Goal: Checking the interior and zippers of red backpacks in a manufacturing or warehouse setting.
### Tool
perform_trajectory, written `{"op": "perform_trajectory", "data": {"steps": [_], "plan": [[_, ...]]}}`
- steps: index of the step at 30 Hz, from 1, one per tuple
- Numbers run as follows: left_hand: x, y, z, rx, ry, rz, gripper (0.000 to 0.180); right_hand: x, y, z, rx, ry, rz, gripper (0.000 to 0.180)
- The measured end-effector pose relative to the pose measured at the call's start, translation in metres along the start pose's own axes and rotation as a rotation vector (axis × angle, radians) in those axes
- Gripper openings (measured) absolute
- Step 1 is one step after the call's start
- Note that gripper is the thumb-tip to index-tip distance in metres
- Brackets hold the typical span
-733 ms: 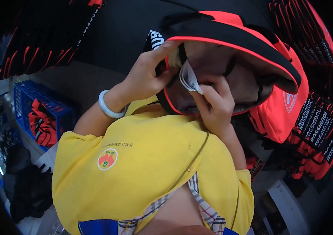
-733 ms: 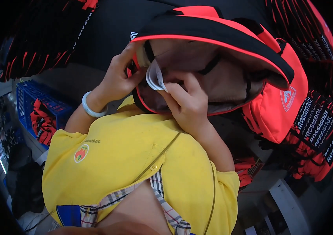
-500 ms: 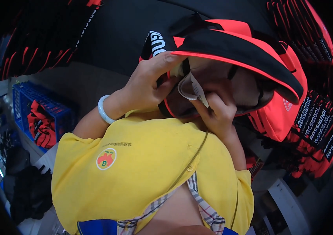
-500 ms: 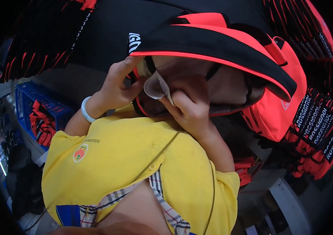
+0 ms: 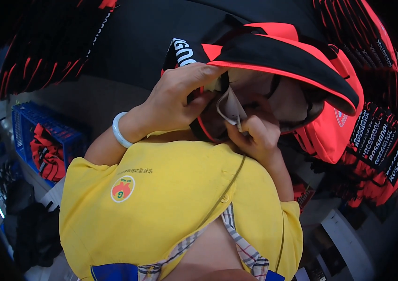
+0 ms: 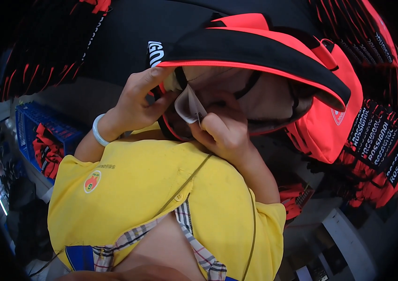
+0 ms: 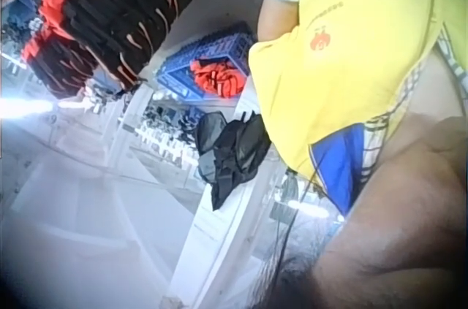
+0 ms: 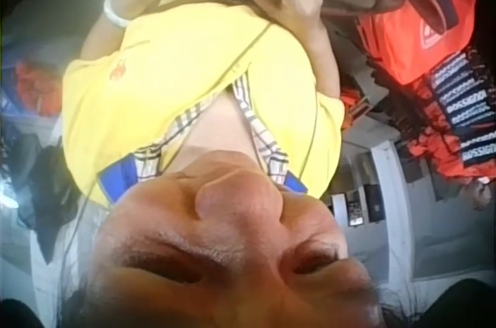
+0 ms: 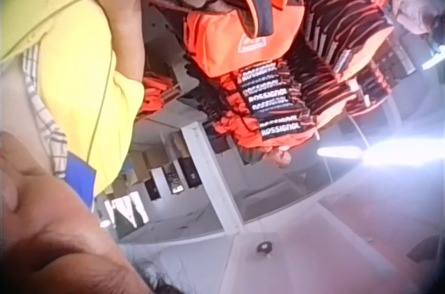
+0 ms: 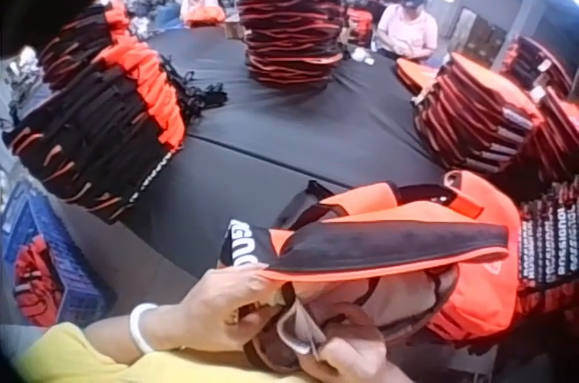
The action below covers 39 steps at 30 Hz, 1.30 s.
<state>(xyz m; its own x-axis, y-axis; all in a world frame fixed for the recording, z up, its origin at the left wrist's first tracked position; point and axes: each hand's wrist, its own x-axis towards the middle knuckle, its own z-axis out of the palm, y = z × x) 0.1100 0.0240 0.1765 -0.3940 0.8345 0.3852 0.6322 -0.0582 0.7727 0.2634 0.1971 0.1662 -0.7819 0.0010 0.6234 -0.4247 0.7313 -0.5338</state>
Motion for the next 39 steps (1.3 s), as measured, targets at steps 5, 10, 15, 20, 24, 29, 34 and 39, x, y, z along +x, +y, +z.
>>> {"op": "perform_trajectory", "data": {"steps": [5,10,15,20,24,29,34,39], "plan": [[0.001,0.000,0.000,0.036,-0.008,-0.006,0.058,-0.002,-0.006,0.006,0.117,0.135,0.124,0.021],[-0.002,-0.001,0.007,-0.017,0.120,0.046,0.057,-0.005,0.000,-0.002,0.111,-0.008,-0.003,0.025],[-0.002,-0.004,0.003,0.029,0.051,0.095,0.057,-0.005,-0.003,0.000,0.101,0.022,-0.001,0.028],[-0.001,-0.004,0.003,0.092,0.050,0.166,0.059,-0.010,-0.003,-0.001,0.199,0.065,0.125,0.028],[0.002,0.000,0.003,0.061,0.053,0.150,0.056,-0.028,-0.003,0.002,0.626,0.249,0.436,0.016],[0.013,-0.009,0.015,0.130,0.183,0.082,0.059,-0.016,0.006,0.003,0.632,0.514,0.782,0.009],[0.044,-0.025,0.006,0.062,0.443,0.027,0.055,0.019,0.054,-0.048,0.076,0.671,0.332,0.019],[0.068,-0.020,-0.019,0.033,0.344,0.141,0.057,0.114,0.101,-0.129,-0.915,0.061,-0.176,0.053]]}}
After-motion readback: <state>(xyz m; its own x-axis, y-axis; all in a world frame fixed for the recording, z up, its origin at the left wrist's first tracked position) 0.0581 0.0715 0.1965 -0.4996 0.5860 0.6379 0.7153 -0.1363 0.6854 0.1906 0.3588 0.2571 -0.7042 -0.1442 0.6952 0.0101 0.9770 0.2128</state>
